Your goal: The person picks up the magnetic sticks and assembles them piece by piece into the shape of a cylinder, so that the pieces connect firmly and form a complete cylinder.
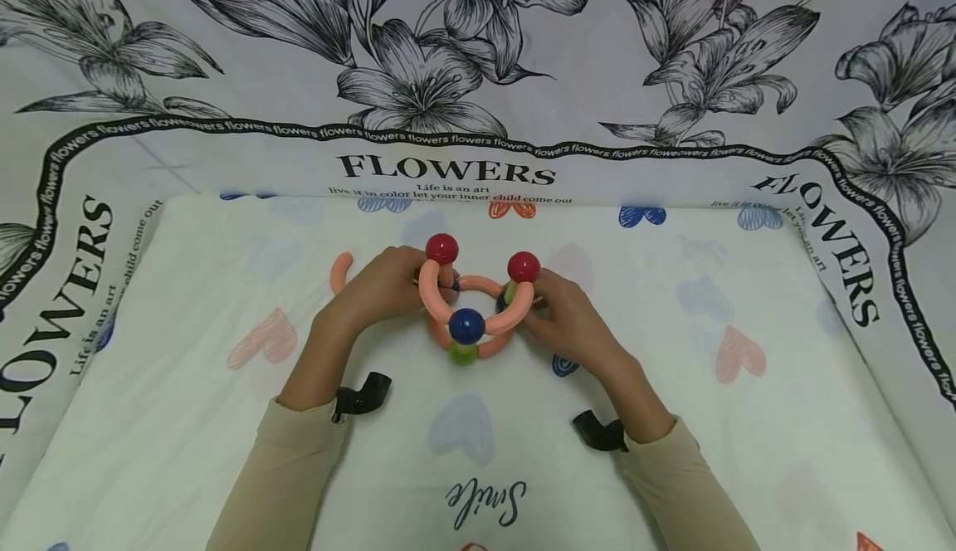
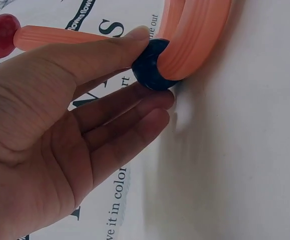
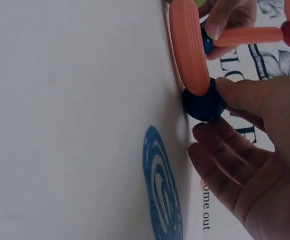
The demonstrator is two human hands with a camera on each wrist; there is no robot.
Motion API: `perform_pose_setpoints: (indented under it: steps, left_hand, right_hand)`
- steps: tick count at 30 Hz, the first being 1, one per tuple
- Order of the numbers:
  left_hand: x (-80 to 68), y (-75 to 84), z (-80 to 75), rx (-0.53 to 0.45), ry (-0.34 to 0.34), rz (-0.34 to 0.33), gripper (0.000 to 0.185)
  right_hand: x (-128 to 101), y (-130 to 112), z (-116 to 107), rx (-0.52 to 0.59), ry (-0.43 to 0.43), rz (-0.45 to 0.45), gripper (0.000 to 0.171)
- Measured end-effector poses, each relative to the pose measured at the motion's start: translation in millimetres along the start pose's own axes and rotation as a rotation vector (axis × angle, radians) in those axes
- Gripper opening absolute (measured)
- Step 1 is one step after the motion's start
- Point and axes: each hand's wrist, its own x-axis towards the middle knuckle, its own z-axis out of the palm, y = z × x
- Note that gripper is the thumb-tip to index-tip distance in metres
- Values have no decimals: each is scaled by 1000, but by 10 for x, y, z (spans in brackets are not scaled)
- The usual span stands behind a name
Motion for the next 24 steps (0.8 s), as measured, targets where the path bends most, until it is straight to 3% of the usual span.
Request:
perform_pose_setpoints:
  steps: [11, 24]
  left_hand:
    - [16, -7, -20, 58, 6, -10, 5]
    - [43, -55, -7, 25, -6, -29, 3]
  right_hand:
    - [10, -14, 41, -8, 144, 49, 26]
    - [-23, -74, -40, 49, 113, 38, 34]
